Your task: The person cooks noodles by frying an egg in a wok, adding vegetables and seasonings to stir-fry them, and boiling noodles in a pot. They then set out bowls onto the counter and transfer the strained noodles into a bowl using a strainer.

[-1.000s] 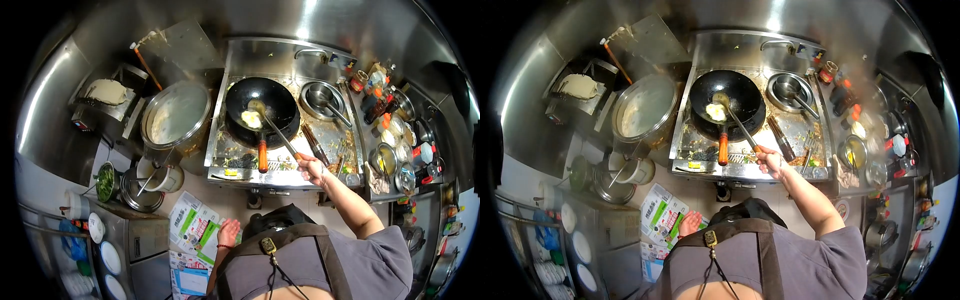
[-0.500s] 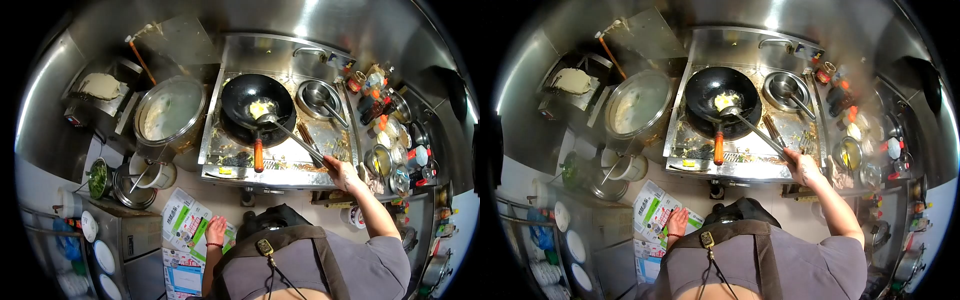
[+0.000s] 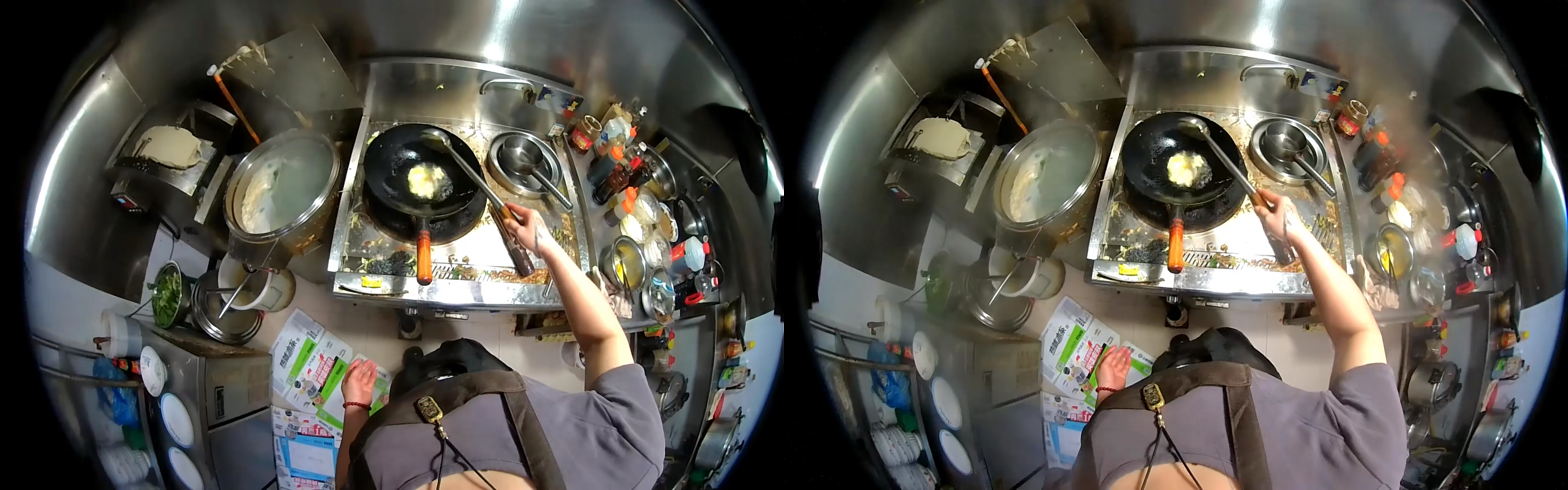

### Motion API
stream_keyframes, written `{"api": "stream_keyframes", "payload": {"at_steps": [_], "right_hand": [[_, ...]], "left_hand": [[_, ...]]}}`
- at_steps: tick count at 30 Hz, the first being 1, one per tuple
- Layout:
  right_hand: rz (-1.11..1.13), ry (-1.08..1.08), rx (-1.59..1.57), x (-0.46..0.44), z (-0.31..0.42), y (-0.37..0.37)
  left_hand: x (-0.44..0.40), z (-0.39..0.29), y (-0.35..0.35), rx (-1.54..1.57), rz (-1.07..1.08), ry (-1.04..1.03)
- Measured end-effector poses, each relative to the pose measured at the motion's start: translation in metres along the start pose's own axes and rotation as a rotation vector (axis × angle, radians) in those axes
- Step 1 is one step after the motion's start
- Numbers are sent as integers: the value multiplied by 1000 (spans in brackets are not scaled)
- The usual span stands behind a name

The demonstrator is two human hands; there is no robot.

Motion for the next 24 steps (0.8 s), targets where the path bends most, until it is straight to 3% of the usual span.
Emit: {"api": "stream_keyframes", "payload": {"at_steps": [3,4,6,8,10,12,13,14,16,20,22,24], "right_hand": [[105,-85,-140,-21,-20,-7],[268,-290,-391,-17,-24,-10],[334,-509,-746,8,-25,-20],[418,-612,-865,34,-27,-24],[570,-735,-1210,53,-29,-37],[676,-954,-1520,61,-35,-57],[832,-1119,-1826,63,-32,-58],[904,-1077,-2031,65,-28,-61],[967,-1104,-2156,68,-16,-59],[910,-1028,-2088,76,8,-45],[549,-751,-1545,87,41,-31],[532,-558,-1278,89,50,-29]], "left_hand": [[10,0,8,22,-36,-19],[15,-1,10,35,-42,-19],[21,0,19,35,-72,-32],[27,6,29,70,-145,-22],[30,14,35,67,-155,-6],[30,19,40,58,-158,14],[29,21,42,49,-153,18],[27,24,42,44,-142,32],[25,22,36,37,-126,39],[23,9,21,-9,-81,30],[17,5,21,-4,-71,-10],[11,2,19,-26,-66,-26]]}}
Point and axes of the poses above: each hand's wrist, its own x-axis away from the middle knuckle, its own y-axis out of the back of the hand, z = x × y, the point moved 1 cm from there along -x, towards the middle knuckle, and after that the axes turned 9 degrees about -y, right-handed, at the moved point
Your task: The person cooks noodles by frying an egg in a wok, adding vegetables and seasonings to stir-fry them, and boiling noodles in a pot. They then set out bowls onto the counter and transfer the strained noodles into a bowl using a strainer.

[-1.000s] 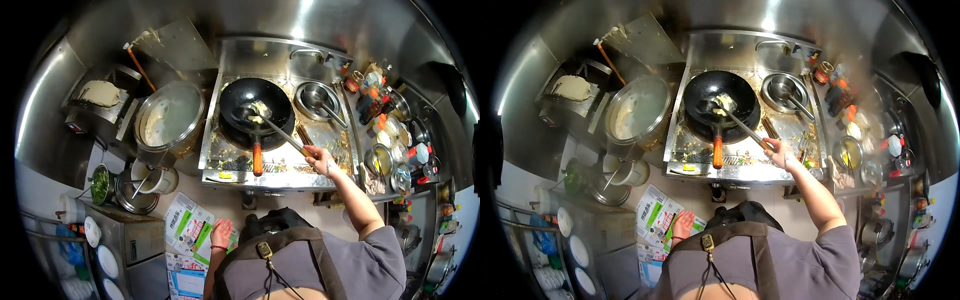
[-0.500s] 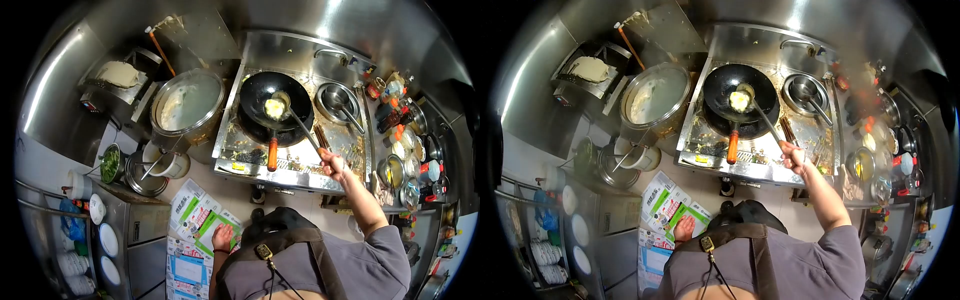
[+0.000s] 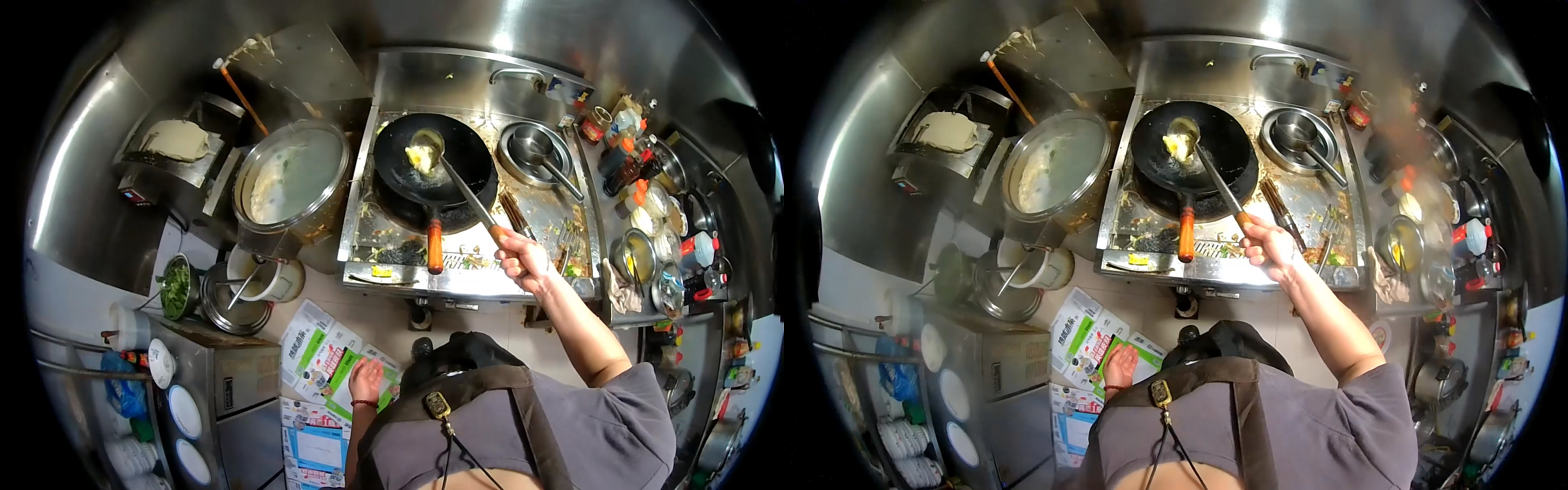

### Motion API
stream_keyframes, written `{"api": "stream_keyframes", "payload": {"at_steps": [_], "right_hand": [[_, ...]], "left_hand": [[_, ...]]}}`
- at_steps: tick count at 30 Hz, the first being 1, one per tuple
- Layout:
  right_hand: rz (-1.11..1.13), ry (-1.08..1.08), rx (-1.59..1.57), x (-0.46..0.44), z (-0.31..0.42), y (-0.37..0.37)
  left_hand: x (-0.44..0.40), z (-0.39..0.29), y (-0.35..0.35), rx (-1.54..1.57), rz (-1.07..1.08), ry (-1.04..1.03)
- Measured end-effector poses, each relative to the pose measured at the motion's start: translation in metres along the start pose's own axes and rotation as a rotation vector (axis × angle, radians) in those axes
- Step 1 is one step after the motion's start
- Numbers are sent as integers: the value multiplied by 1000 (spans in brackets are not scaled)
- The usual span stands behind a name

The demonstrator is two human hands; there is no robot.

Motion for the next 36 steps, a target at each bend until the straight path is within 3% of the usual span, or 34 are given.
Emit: {"api": "stream_keyframes", "payload": {"at_steps": [6,9,14,17,18,20,21,22,24,29,30,32,33,34,36], "right_hand": [[-261,198,502,-7,-16,-15],[-334,274,555,-6,-17,-3],[-205,192,259,3,-7,9],[-20,37,-136,-13,-11,26],[-17,38,-135,-24,-12,33],[6,-125,-479,-49,-14,49],[168,-221,-569,-54,-12,51],[168,-219,-574,-57,-11,56],[70,-75,-401,-41,-1,30],[-425,368,786,-43,3,23],[-526,566,1043,-69,-3,44],[-548,1028,1248,-129,-23,97],[-617,852,1352,-108,-25,79],[-680,497,1539,-80,-19,47],[-702,520,1571,-95,-38,64]], "left_hand": [[-8,-4,-3,-4,20,-28],[-6,-4,0,9,18,-27],[0,-5,3,12,-18,-13],[-4,-2,9,12,-40,-5],[-5,-1,11,13,-32,-4],[-6,0,15,9,-24,0],[-6,-1,16,1,-13,-3],[-7,-2,16,-7,-2,-7],[-9,-4,18,-5,7,-15],[-9,5,37,-9,-13,56],[-11,12,41,-7,-5,66],[-8,17,40,-13,16,78],[-4,15,34,-10,20,84],[-4,15,31,-10,28,93],[-11,17,35,7,83,117]]}}
Point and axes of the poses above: each hand's wrist, its own x-axis away from the middle knuckle, its own y-axis out of the back of the hand, z = x × y, the point moved 1 cm from there along -x, towards the middle knuckle, and after that the axes turned 9 degrees about -y, right-handed, at the moved point
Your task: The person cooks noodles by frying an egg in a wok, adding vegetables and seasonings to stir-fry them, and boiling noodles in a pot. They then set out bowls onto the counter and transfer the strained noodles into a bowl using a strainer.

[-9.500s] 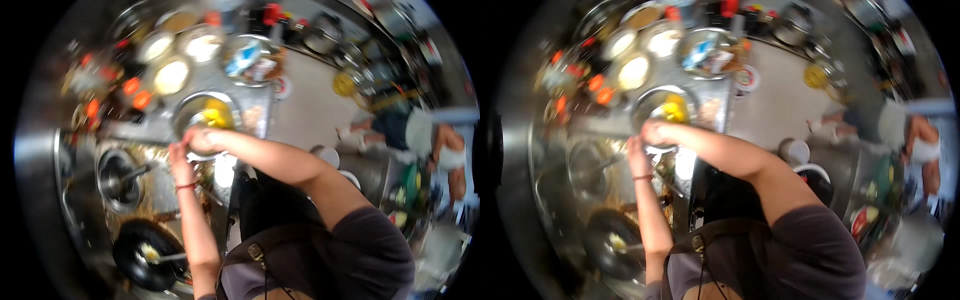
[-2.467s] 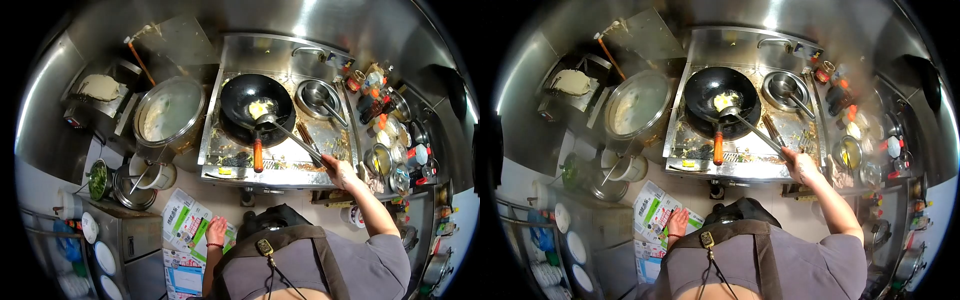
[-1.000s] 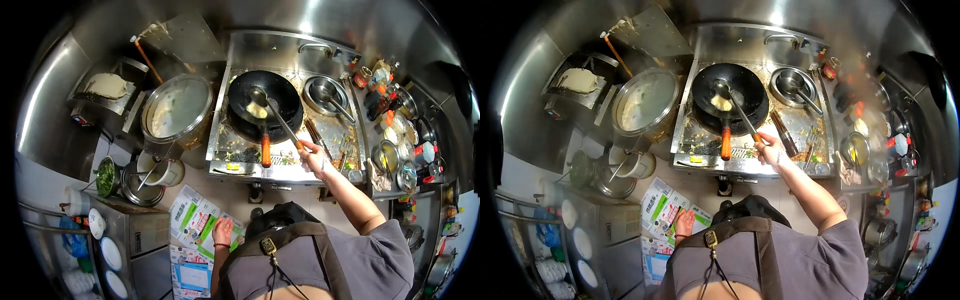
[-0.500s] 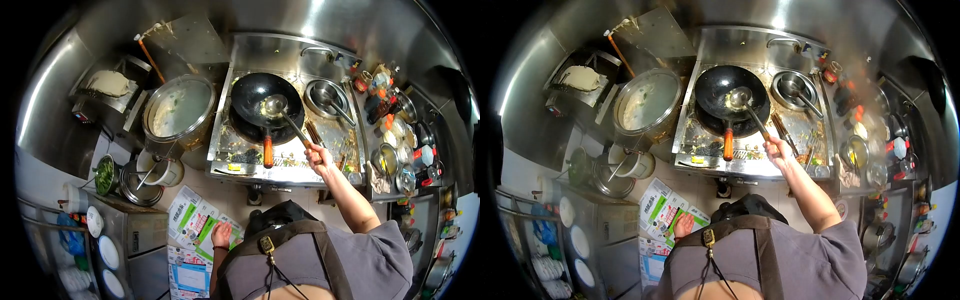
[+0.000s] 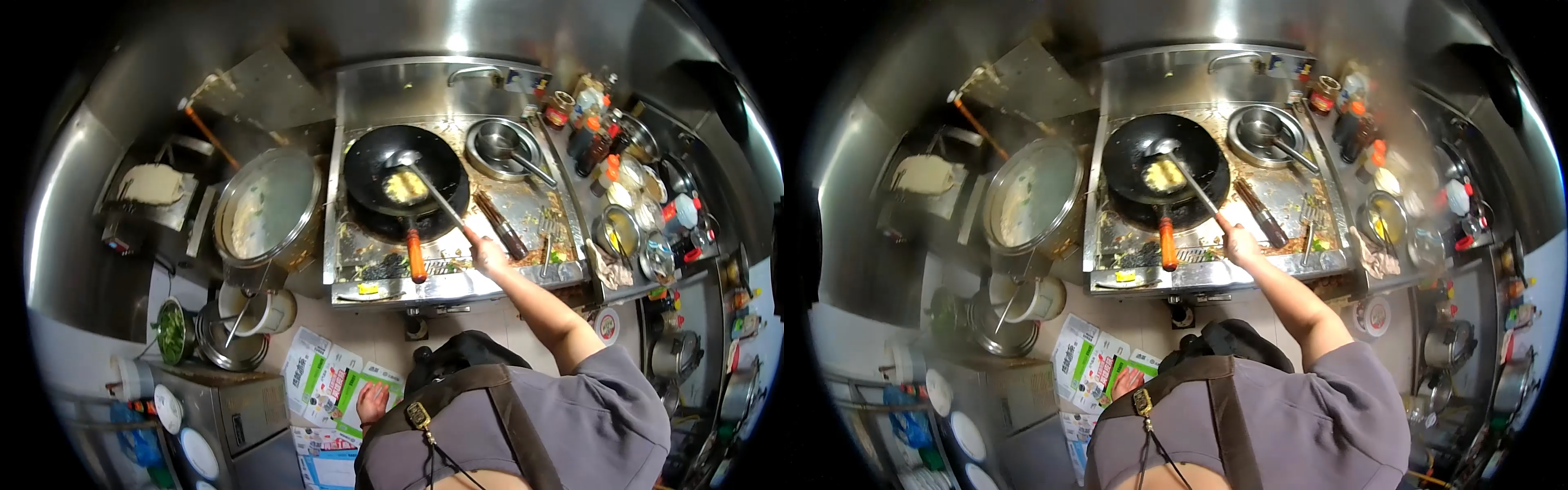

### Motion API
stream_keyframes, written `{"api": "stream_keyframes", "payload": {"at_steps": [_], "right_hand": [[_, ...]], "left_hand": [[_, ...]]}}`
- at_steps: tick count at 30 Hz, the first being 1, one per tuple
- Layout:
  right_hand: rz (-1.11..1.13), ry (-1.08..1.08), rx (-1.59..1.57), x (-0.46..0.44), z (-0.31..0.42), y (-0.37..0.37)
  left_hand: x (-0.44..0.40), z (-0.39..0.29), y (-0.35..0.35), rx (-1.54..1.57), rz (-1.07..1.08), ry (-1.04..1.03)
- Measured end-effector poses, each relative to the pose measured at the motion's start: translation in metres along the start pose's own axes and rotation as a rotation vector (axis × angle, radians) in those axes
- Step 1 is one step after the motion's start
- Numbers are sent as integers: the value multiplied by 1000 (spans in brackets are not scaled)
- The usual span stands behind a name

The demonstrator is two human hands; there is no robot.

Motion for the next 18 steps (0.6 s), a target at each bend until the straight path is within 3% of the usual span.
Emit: {"api": "stream_keyframes", "payload": {"at_steps": [3,6,7,10,12,14,16,18], "right_hand": [[76,27,-55,3,-15,-20],[-35,123,-155,6,-25,0],[-91,151,-81,3,-31,19],[-136,-42,4,-33,-78,55],[-177,-53,124,-80,-124,73],[-166,-207,75,-113,-134,111],[-121,-266,180,-181,-189,104],[-200,-304,124,-217,-221,97]], "left_hand": [[-4,-3,-3,-84,-24,42],[-8,-3,-3,-146,-36,27],[-17,-6,4,-160,53,61],[-35,-9,16,-170,-69,14],[-32,-21,9,-208,-135,-51],[-32,-28,15,-246,-139,-78],[-28,-12,48,-274,-68,-231],[-18,12,77,629,469,31]]}}
Point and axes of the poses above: each hand's wrist, its own x-axis away from the middle knuckle, its own y-axis out of the back of the hand, z = x × y, the point moved 1 cm from there along -x, towards the middle knuckle, and after that the axes turned 9 degrees about -y, right-handed, at the moved point
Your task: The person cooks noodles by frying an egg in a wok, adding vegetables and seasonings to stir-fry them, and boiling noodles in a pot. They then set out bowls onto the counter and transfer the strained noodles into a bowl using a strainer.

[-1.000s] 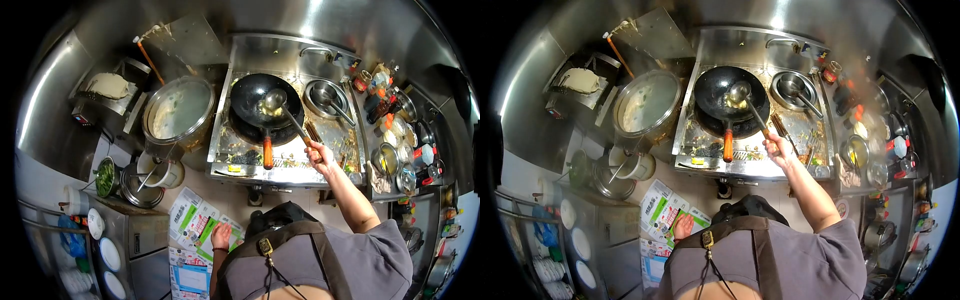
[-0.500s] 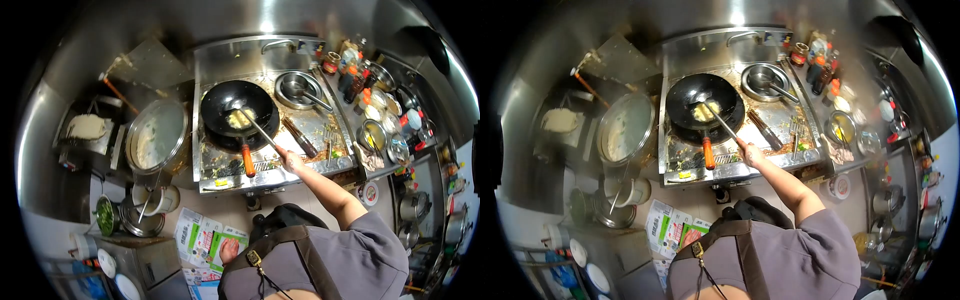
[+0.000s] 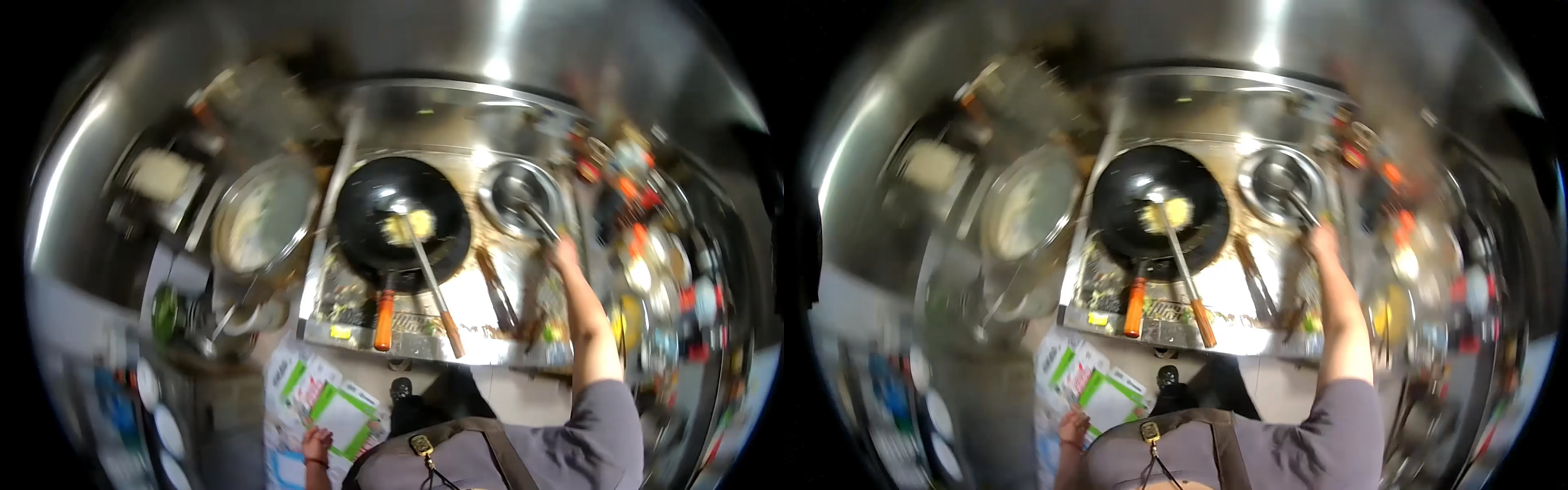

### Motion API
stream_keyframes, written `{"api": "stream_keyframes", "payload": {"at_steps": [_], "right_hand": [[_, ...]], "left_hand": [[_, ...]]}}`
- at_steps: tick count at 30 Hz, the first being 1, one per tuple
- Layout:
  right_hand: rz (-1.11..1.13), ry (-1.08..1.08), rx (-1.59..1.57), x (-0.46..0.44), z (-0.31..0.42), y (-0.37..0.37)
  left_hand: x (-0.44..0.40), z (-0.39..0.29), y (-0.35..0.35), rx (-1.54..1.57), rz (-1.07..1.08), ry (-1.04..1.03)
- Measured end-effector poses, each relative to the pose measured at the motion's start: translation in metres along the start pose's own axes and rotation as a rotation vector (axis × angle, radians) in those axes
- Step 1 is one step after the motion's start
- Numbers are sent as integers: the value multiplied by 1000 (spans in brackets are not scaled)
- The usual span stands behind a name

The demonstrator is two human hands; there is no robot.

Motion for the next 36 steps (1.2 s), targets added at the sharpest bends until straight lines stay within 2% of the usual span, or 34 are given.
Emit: {"api": "stream_keyframes", "payload": {"at_steps": [1,2,3,4,5,6,8,9,10,12,14,15,16,18,20,21,22,24,25,26,28,30,31,32,33,34,35,36], "right_hand": [[92,-44,-14,12,24,28],[116,-140,52,-3,15,12],[182,-173,70,-21,5,-3],[217,-107,71,-35,-1,-22],[219,-110,96,-46,-12,-38],[215,-124,123,-55,-20,-49],[684,-425,-759,-64,-28,-58],[835,-544,-1123,-48,-22,-46],[821,-670,-1424,-18,-2,-16],[1320,-578,-1961,-1,-24,-6],[1355,-403,-2016,54,-17,28],[1276,-504,-1910,82,-23,38],[1195,-595,-1804,111,-27,48],[673,-620,-1436,182,-15,62],[497,-360,-1253,239,-20,57],[360,-432,-1145,258,-28,51],[344,-424,-1005,268,-48,40],[142,-312,-444,289,-66,26],[56,-307,-319,314,-39,36],[-4,-245,34,304,-70,20],[-18,-290,251,310,-71,1],[-138,-112,376,305,-99,-24],[-178,-232,259,308,-83,-22],[-237,-262,289,345,-4,15],[-396,-69,198,349,25,25],[-464,171,127,363,79,42],[-223,194,-246,382,138,47],[29,233,-185,415,202,40]], "left_hand": [[22,30,-22,-513,-414,-146],[25,58,-89,-996,-879,-235],[32,79,-109,-964,-895,-211],[38,91,-124,-950,-895,-178],[41,109,-137,-1069,-960,-107],[44,123,-143,-1093,-916,-40],[59,137,-118,-857,-831,5],[64,140,-99,-849,-840,-2],[66,142,-81,-842,-782,66],[57,142,-56,-824,-717,129],[47,139,-43,-1080,-686,249],[43,138,-51,-1052,-782,182],[40,129,-55,-1048,-778,183],[33,102,-59,-1058,-749,191],[29,66,-70,-1016,-720,184],[32,46,-61,-1071,-689,171],[35,21,-50,-1127,-653,154],[45,-32,-9,-1078,-647,140],[49,-63,16,-1178,-583,62],[60,-88,32,-1267,-524,-14],[79,-135,38,-1265,-589,-197],[93,-175,22,-1255,-706,-204],[98,-193,19,-1246,-728,-217],[99,-210,18,-1255,-722,-207],[96,-222,19,-1258,-746,-205],[92,-231,23,-1254,-773,-206],[86,-239,35,-1252,-735,-241],[76,-245,55,-1201,-664,-260]]}}
Point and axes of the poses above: each hand's wrist, its own x-axis away from the middle knuckle, its own y-axis out of the back of the hand, z = x × y, the point moved 1 cm from there along -x, towards the middle knuckle, and after that the axes turned 9 degrees about -y, right-handed, at the moved point
